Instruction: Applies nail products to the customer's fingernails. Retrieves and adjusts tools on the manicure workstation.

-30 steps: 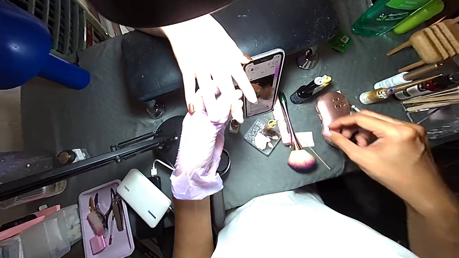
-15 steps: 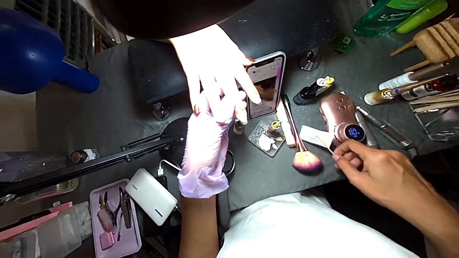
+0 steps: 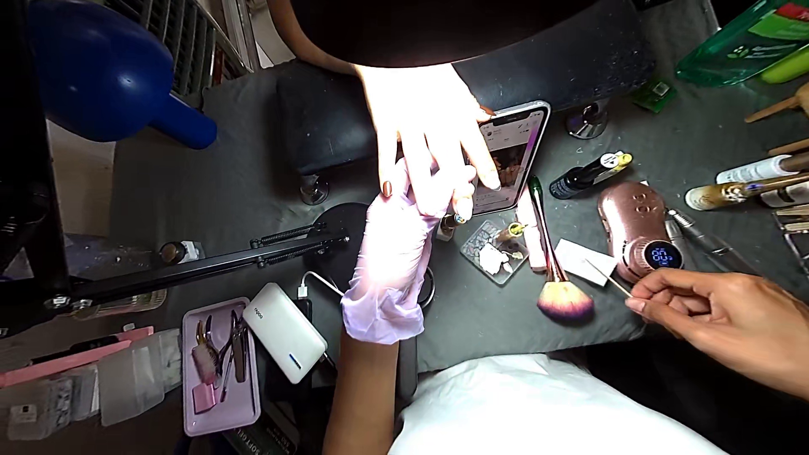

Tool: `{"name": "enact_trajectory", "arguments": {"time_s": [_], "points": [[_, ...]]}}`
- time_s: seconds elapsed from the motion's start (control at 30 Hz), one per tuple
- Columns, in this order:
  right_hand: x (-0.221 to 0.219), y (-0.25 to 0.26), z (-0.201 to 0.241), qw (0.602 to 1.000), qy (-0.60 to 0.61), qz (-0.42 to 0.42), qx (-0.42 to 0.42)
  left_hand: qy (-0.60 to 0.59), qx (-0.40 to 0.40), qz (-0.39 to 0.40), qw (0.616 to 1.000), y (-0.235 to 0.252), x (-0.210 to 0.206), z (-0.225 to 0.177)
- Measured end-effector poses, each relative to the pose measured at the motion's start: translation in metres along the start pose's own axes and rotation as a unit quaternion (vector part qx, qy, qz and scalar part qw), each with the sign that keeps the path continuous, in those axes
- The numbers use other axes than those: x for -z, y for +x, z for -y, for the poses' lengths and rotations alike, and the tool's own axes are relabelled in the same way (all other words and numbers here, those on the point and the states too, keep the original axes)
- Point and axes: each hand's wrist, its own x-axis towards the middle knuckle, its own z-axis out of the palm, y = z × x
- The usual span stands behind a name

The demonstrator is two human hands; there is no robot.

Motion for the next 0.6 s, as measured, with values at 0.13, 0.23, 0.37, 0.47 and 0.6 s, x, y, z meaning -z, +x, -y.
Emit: {"name": "enact_trajectory", "arguments": {"time_s": [0.13,0.23,0.37,0.47,0.6], "points": [[0.004,0.001,-0.002,0.992,0.102,0.068,-0.029,-0.004,-0.01,0.016,1.0,-0.002,0.003,0.002],[0.003,0.002,-0.007,0.975,0.191,0.104,-0.035,-0.001,-0.007,0.013,1.0,-0.003,0.003,0.001],[-0.004,0.006,-0.016,0.969,0.221,0.112,-0.018,0.004,0.001,0.008,1.0,-0.002,0.002,0.0],[-0.008,0.006,-0.017,0.971,0.227,0.066,0.017,-0.028,0.004,0.005,1.0,-0.001,0.0,0.0],[-0.006,0.005,-0.008,0.98,0.193,-0.035,0.035,-0.025,0.013,0.001,1.0,0.0,0.001,-0.004]]}}
